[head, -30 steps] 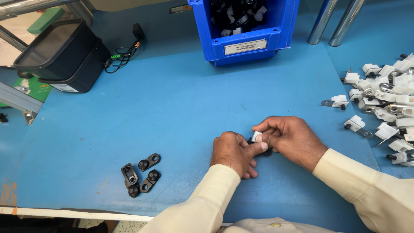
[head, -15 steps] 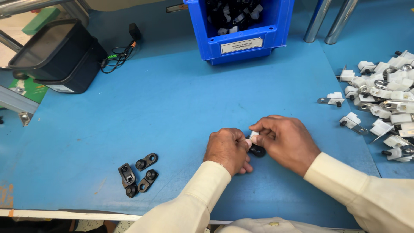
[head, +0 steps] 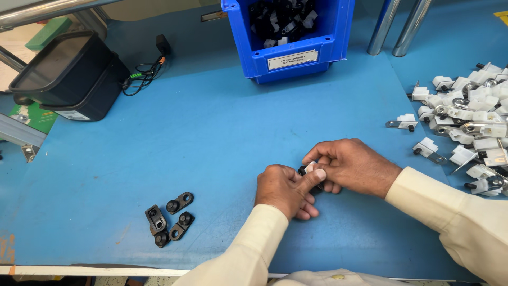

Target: The person repeatedly picks a black plastic housing and a white electrical component, aligns them, and presses them together to form an assembled unit. The person places the assembled units into a blue bin. The person then picks up a plastic bag containing black components.

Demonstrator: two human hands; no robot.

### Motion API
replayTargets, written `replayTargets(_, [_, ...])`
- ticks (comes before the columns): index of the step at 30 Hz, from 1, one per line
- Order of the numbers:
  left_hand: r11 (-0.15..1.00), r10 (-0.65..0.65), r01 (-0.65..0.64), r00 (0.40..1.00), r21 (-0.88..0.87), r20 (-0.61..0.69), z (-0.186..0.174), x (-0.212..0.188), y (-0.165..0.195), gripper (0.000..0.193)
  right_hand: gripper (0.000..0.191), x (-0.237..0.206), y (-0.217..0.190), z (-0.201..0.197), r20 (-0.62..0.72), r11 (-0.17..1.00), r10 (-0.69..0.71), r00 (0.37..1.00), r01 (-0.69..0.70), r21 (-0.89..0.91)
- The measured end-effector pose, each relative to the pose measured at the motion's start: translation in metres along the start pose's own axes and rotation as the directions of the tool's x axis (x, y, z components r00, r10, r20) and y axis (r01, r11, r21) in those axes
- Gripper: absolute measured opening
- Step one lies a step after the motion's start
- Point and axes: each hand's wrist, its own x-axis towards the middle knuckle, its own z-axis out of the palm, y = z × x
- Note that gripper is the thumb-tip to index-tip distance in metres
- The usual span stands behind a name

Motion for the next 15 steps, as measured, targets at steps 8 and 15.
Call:
replayTargets(8, [0.979, 0.046, -0.027, 0.995, -0.203, 0.085, -0.001, 0.014, -0.016, 0.031, 0.021, -0.002, 0.004, 0.004, -0.044, 0.999, -0.026, 0.999, 0.028, 0.032])
replayTargets(15, [0.995, -0.038, 0.047, 0.995, -0.09, 0.094, -0.005, 0.009, -0.007, 0.04, 0.017, -0.001, 0.009, 0.01, -0.066, 0.99, 0.017, 0.998, -0.008, 0.139])
